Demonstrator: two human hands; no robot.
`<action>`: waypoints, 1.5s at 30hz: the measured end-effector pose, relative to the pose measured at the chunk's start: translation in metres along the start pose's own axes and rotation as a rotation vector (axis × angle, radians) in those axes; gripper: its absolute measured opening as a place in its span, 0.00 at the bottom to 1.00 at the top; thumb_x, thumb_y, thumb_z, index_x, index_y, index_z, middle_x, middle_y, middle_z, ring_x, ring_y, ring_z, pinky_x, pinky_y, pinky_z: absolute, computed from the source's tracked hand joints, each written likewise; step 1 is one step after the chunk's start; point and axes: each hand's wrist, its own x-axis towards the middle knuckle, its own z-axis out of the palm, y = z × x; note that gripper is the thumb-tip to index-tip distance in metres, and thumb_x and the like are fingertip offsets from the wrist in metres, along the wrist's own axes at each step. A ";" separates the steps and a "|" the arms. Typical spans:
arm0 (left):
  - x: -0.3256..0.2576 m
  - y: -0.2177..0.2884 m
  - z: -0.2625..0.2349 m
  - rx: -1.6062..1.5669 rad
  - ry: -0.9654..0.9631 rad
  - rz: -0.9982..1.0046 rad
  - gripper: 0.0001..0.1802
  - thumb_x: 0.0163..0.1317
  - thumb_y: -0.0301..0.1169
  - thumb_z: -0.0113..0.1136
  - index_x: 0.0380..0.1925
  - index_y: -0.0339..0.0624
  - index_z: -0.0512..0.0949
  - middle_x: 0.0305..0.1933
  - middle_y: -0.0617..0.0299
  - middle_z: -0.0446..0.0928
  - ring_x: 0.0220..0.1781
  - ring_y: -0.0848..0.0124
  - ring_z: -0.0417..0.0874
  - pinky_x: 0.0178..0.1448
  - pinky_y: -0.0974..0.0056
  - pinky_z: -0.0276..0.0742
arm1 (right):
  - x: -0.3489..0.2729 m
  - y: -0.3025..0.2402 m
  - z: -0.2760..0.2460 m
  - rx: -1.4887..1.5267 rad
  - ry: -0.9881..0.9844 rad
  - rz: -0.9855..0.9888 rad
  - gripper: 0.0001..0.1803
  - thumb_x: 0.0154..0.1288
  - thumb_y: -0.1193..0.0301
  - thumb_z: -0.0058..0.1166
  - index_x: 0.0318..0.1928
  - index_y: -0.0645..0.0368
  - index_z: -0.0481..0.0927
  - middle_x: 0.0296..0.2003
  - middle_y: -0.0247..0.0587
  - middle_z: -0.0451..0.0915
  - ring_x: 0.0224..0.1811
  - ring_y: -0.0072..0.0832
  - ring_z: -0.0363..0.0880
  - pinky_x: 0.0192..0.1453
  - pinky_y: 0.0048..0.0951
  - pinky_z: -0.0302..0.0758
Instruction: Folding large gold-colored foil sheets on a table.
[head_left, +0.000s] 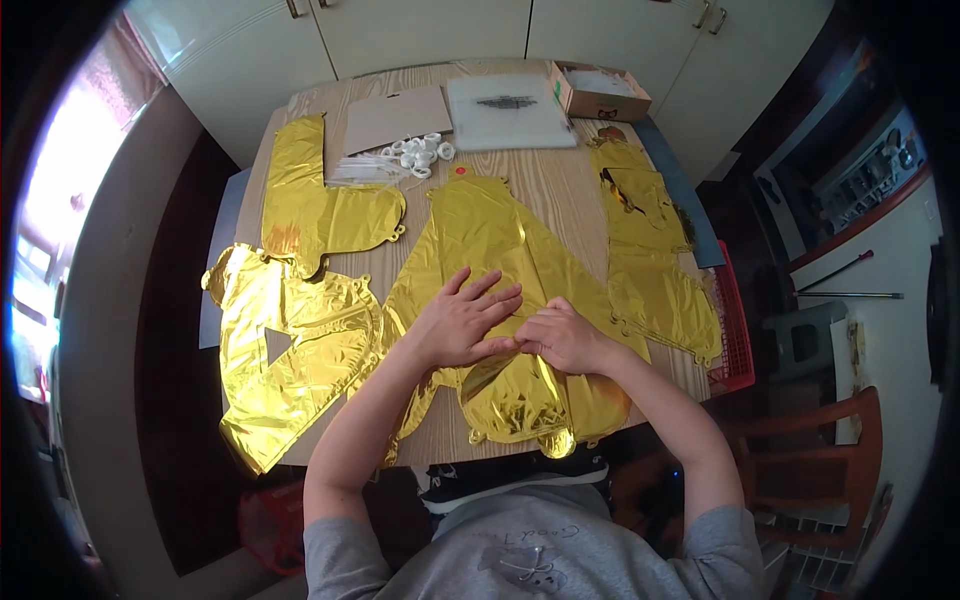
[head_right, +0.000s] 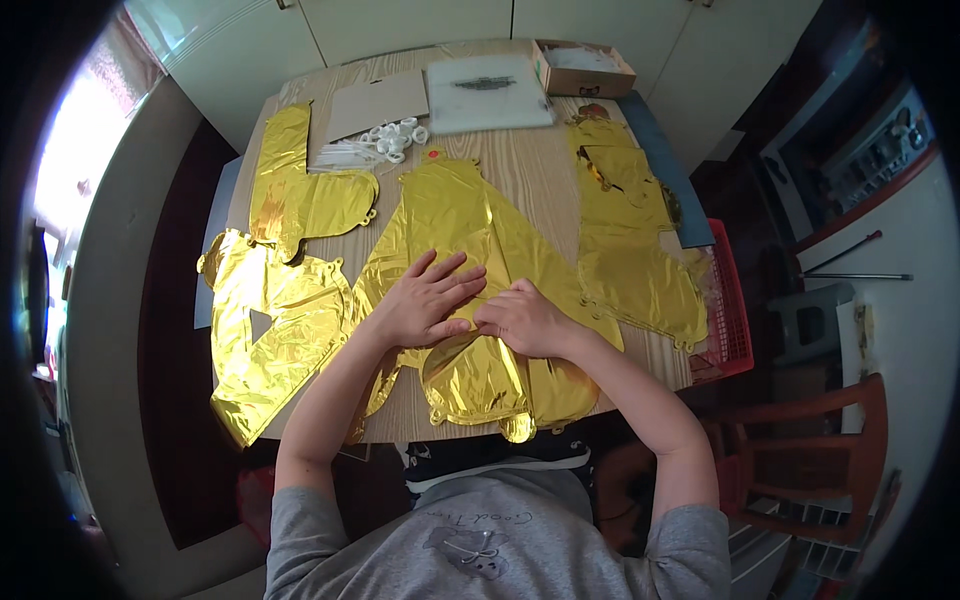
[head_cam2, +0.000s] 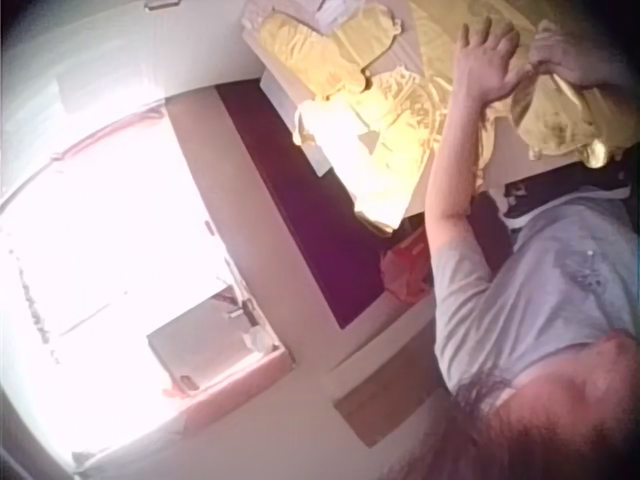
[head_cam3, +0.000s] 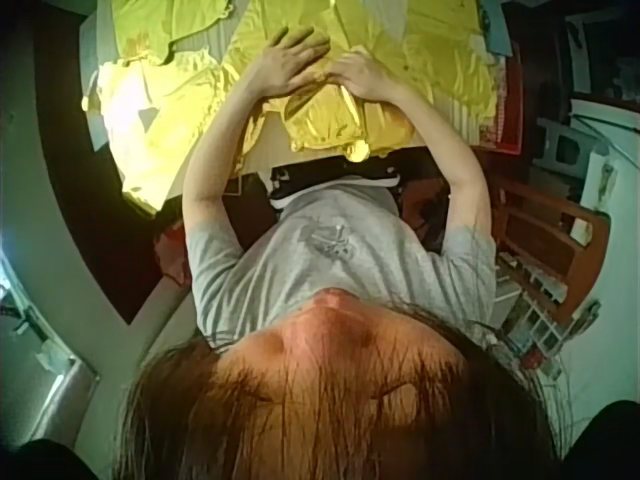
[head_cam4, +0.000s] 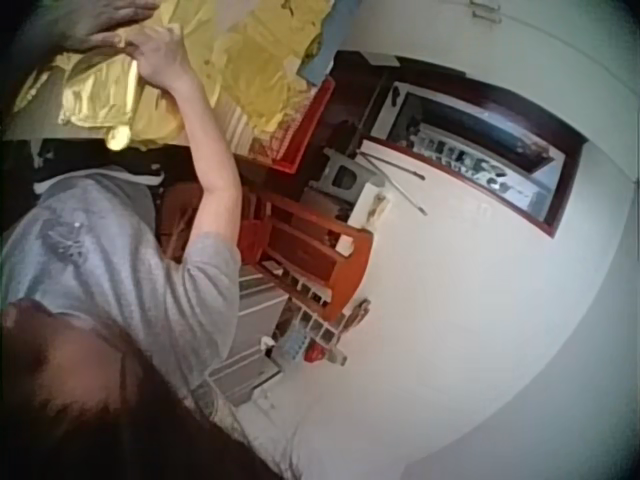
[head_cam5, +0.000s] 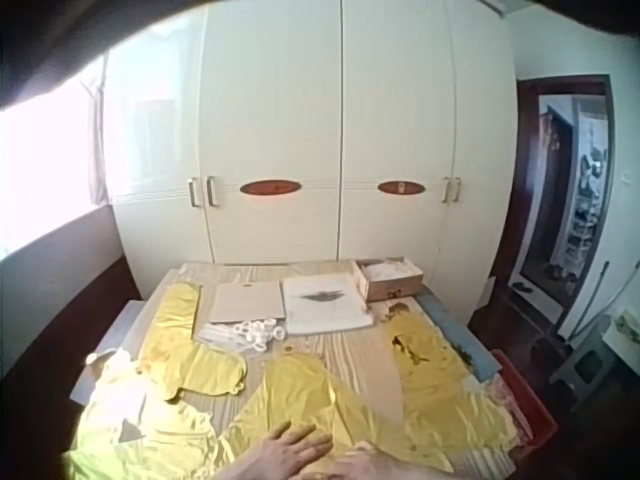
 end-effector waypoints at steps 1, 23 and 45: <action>0.000 0.000 0.000 0.002 0.000 0.002 0.39 0.65 0.62 0.40 0.65 0.44 0.66 0.72 0.60 0.62 0.75 0.55 0.56 0.75 0.42 0.44 | 0.000 -0.001 0.000 -0.010 -0.003 0.001 0.03 0.63 0.69 0.55 0.36 0.51 0.77 0.28 0.30 0.77 0.35 0.29 0.76 0.49 0.31 0.63; 0.001 0.002 0.000 0.000 0.031 0.007 0.48 0.50 0.65 0.58 0.64 0.44 0.67 0.70 0.60 0.65 0.75 0.56 0.56 0.75 0.42 0.45 | 0.002 -0.003 0.005 -0.171 -0.060 -0.006 0.05 0.60 0.65 0.57 0.34 0.50 0.76 0.28 0.29 0.77 0.36 0.26 0.77 0.47 0.32 0.65; 0.002 0.004 -0.006 -0.013 -0.002 -0.005 0.48 0.47 0.62 0.62 0.64 0.43 0.67 0.70 0.60 0.64 0.75 0.56 0.55 0.76 0.43 0.45 | -0.052 -0.022 -0.022 -0.203 -0.075 0.038 0.33 0.53 0.51 0.62 0.55 0.59 0.76 0.56 0.42 0.75 0.60 0.37 0.72 0.66 0.39 0.66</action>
